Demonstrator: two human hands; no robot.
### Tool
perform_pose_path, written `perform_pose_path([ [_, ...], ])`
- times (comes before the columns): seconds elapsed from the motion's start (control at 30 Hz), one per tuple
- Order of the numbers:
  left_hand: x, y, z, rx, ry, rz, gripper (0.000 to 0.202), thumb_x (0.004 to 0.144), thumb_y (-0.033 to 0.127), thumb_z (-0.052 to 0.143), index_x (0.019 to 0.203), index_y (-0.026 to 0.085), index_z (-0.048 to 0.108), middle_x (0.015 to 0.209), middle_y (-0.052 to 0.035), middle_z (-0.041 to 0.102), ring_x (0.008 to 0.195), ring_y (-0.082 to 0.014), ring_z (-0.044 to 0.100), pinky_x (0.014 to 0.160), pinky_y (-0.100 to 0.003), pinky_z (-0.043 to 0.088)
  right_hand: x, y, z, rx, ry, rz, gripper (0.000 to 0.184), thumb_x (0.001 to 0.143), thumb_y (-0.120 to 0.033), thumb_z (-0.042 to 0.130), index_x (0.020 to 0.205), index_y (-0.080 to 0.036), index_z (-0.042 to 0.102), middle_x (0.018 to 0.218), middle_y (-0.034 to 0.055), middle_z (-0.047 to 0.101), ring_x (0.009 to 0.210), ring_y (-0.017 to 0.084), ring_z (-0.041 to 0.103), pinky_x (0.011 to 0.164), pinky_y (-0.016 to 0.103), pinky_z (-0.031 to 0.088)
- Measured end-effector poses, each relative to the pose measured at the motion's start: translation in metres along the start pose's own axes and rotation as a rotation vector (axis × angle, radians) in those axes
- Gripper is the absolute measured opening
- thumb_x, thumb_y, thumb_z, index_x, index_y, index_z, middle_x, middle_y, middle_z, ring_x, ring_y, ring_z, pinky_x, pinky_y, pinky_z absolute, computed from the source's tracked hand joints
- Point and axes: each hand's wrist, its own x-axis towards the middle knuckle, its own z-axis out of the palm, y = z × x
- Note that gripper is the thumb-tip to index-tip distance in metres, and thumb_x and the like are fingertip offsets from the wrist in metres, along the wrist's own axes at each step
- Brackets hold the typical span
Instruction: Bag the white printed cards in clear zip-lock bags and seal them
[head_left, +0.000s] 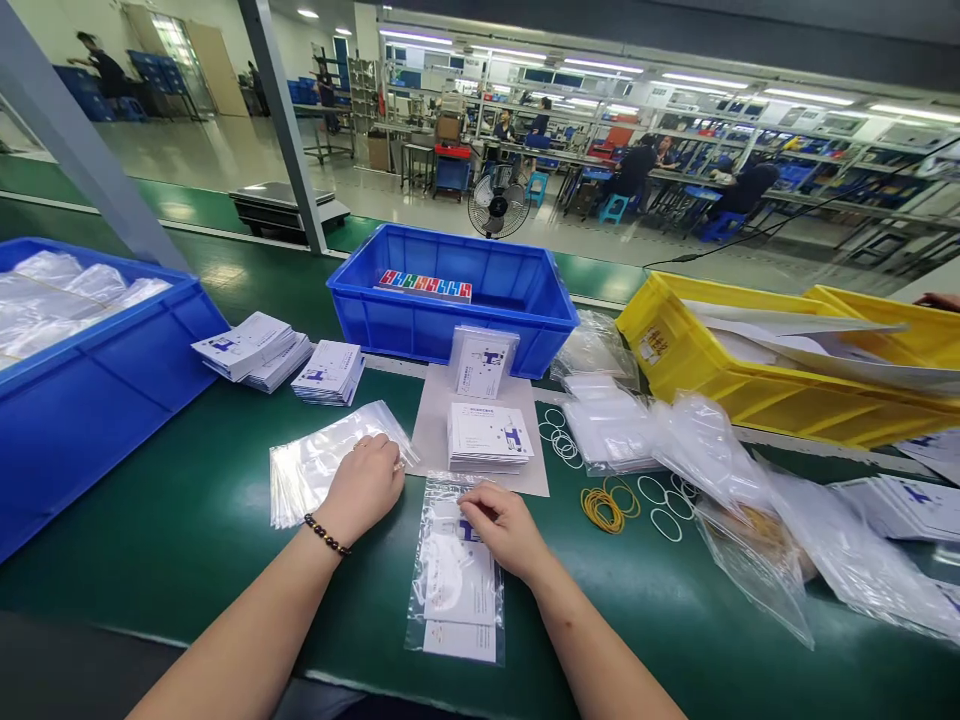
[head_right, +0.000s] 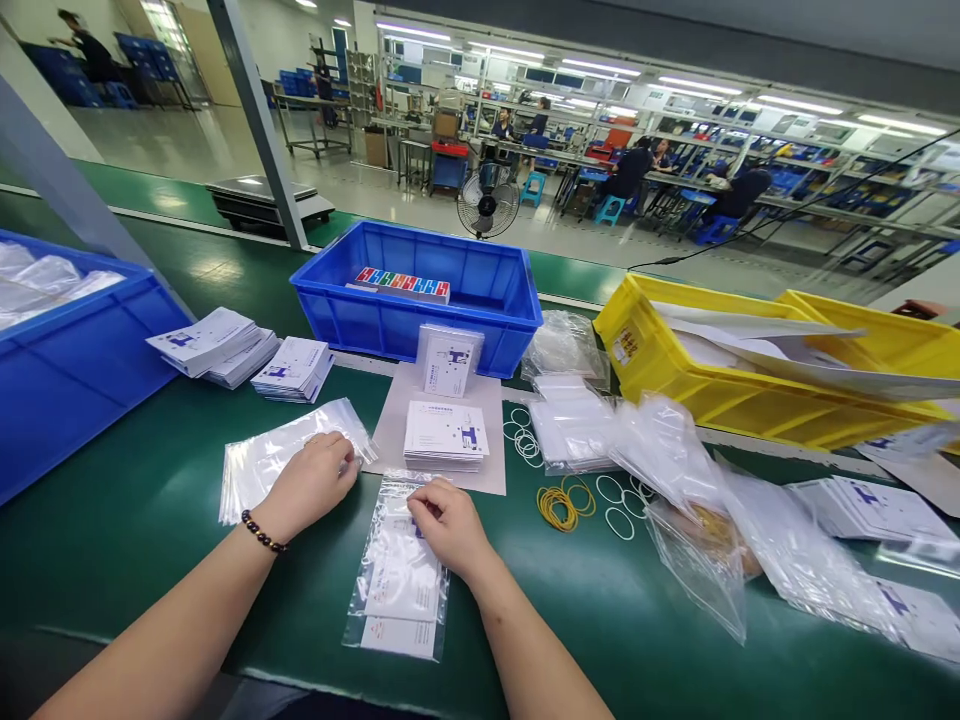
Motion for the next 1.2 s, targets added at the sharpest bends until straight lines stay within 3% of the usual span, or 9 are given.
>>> perform_pose_path([
  [0.13, 0.001, -0.002, 0.001, 0.047, -0.017, -0.069, 0.024, 0.074, 0.021, 0.051, 0.097, 0.013, 0.054, 0.100, -0.0143, 0.054, 0.096, -0.0306, 0.050, 0.074, -0.038, 0.043, -0.001, -0.001, 0.001, -0.028, -0.048, 0.013, 0.016, 0.078, -0.018, 0.051, 0.071, -0.019, 0.065, 0.066, 0.0017, 0.059, 0.063, 0.014, 0.054, 0.060, 0.025, 0.041],
  [0.23, 0.000, -0.002, 0.001, 0.100, -0.014, -0.055, 0.019, 0.077, 0.010, 0.040, 0.087, 0.013, 0.056, 0.092, -0.0133, 0.056, 0.090, -0.0281, 0.052, 0.075, -0.037, 0.042, -0.001, 0.000, 0.002, -0.022, -0.026, 0.031, 0.016, 0.077, -0.017, 0.051, 0.071, -0.019, 0.066, 0.065, 0.0014, 0.059, 0.063, 0.014, 0.054, 0.059, 0.025, 0.041],
  [0.37, -0.008, 0.010, -0.004, 0.096, -0.029, 0.057, 0.022, 0.078, 0.009, 0.035, 0.075, 0.016, 0.056, 0.083, -0.0110, 0.058, 0.086, -0.0258, 0.054, 0.074, -0.035, 0.043, -0.001, 0.000, 0.005, 0.089, -0.038, 0.120, 0.015, 0.076, -0.022, 0.052, 0.071, -0.019, 0.066, 0.064, 0.0002, 0.059, 0.058, 0.013, 0.053, 0.055, 0.023, 0.040],
  [0.5, -0.012, 0.016, -0.006, 0.052, -0.016, 0.084, 0.015, 0.078, 0.017, 0.041, 0.084, 0.015, 0.054, 0.090, -0.0104, 0.056, 0.090, -0.0252, 0.052, 0.075, -0.034, 0.043, -0.001, -0.001, 0.010, 0.242, -0.095, 0.233, 0.018, 0.078, -0.029, 0.051, 0.079, -0.018, 0.066, 0.057, -0.0030, 0.055, 0.046, 0.010, 0.047, 0.049, 0.022, 0.039],
  [0.6, -0.008, 0.012, -0.003, 0.077, -0.023, 0.033, 0.024, 0.075, 0.023, 0.049, 0.096, 0.012, 0.052, 0.099, -0.0132, 0.053, 0.094, -0.0278, 0.050, 0.076, -0.036, 0.043, -0.001, 0.000, 0.009, 0.251, -0.071, 0.246, 0.018, 0.076, -0.030, 0.053, 0.081, -0.018, 0.066, 0.056, -0.0034, 0.054, 0.046, 0.010, 0.047, 0.049, 0.022, 0.039],
  [0.77, -0.005, 0.009, 0.002, 0.157, -0.098, 0.054, 0.021, 0.079, 0.018, 0.041, 0.091, 0.012, 0.057, 0.099, -0.0136, 0.054, 0.096, -0.0281, 0.050, 0.077, -0.036, 0.043, -0.001, -0.001, 0.007, 0.231, -0.081, 0.256, 0.020, 0.076, -0.029, 0.053, 0.082, -0.016, 0.066, 0.057, -0.0021, 0.056, 0.048, 0.011, 0.048, 0.051, 0.023, 0.040],
  [0.93, -0.004, 0.009, 0.007, 0.155, -0.113, 0.029, 0.024, 0.080, 0.029, 0.046, 0.095, 0.013, 0.056, 0.099, -0.0130, 0.056, 0.097, -0.0287, 0.050, 0.077, -0.037, 0.041, -0.001, 0.001, 0.007, 0.160, -0.106, 0.277, 0.022, 0.075, -0.030, 0.054, 0.084, -0.015, 0.067, 0.065, 0.0008, 0.060, 0.057, 0.012, 0.051, 0.056, 0.023, 0.041],
  [1.07, 0.001, 0.006, 0.007, 0.115, -0.207, 0.016, 0.021, 0.083, 0.016, 0.038, 0.089, 0.013, 0.058, 0.092, -0.0125, 0.060, 0.088, -0.0256, 0.056, 0.073, -0.034, 0.041, -0.001, 0.004, 0.007, 0.158, -0.097, 0.270, 0.022, 0.076, -0.030, 0.054, 0.085, -0.016, 0.067, 0.065, 0.0007, 0.060, 0.058, 0.012, 0.051, 0.055, 0.022, 0.042],
  [1.2, -0.009, 0.011, -0.002, 0.050, -0.174, 0.017, 0.023, 0.082, 0.014, 0.034, 0.083, 0.014, 0.057, 0.088, -0.0120, 0.062, 0.084, -0.0246, 0.058, 0.070, -0.032, 0.041, -0.001, 0.005, 0.007, 0.237, -0.093, 0.287, 0.021, 0.075, -0.033, 0.055, 0.080, -0.017, 0.066, 0.064, 0.0000, 0.060, 0.052, 0.009, 0.049, 0.051, 0.021, 0.040],
])
